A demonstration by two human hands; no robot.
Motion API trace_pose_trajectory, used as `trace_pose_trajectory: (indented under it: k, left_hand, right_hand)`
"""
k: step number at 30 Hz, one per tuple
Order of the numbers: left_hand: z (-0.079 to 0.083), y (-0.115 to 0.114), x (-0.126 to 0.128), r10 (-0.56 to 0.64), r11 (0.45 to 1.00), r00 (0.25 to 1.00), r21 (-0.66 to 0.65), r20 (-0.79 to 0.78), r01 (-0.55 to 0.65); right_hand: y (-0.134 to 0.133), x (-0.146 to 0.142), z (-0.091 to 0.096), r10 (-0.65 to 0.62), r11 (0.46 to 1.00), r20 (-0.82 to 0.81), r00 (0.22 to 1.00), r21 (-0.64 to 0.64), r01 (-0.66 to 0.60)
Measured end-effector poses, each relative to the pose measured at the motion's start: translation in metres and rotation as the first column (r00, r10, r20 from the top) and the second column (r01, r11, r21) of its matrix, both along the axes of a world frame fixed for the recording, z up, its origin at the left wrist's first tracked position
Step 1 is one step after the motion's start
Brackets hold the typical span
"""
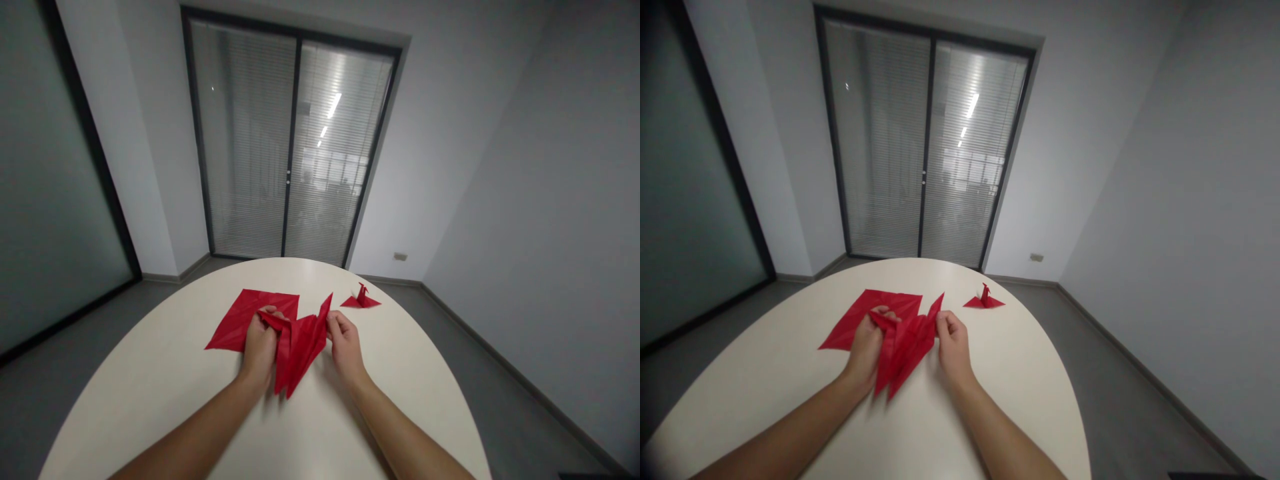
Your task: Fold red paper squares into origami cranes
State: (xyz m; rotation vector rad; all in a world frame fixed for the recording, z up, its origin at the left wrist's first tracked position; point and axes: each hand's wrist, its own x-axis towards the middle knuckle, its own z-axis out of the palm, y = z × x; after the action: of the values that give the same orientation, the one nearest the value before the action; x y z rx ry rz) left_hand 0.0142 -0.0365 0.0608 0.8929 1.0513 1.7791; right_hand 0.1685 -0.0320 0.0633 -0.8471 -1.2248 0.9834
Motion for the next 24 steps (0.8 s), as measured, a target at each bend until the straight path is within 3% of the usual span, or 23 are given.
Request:
trace_pose_trajectory:
  k: [7,14,17,20,22,24]
  left_hand:
    - [-0.01,0.007,-0.005,-0.148,0.982,0.975,-0.09,0.168,0.165]
    - [-0.012,0.005,-0.008,-0.119,0.968,0.987,-0.21,0.111,0.14]
    - [-0.014,0.004,-0.007,-0.123,0.962,0.989,-0.236,0.084,0.139]
    - [-0.016,0.004,-0.007,-0.103,0.968,0.994,-0.233,-0.018,0.096]
    - [-0.017,0.005,-0.008,-0.09,0.987,0.982,-0.148,-0.166,0.066]
    - [-0.016,0.004,-0.011,-0.02,1.0,0.917,0.001,-0.399,0.022]
  right_hand:
    - [0.002,0.001,0.002,-0.111,0.994,-0.156,0.981,0.006,0.113]
    - [0.013,0.007,0.0,-0.201,0.98,-0.416,0.887,-0.099,0.175]
    - [0.018,0.01,0.0,-0.148,0.987,-0.461,0.875,-0.131,0.098]
    - [0.021,0.012,0.002,-0.109,0.988,-0.504,0.857,-0.148,0.038]
    - [0.021,0.015,0.003,-0.108,0.983,-0.51,0.854,-0.186,0.014]
    - [0.021,0.017,0.001,-0.098,0.974,-0.46,0.883,-0.226,-0.01]
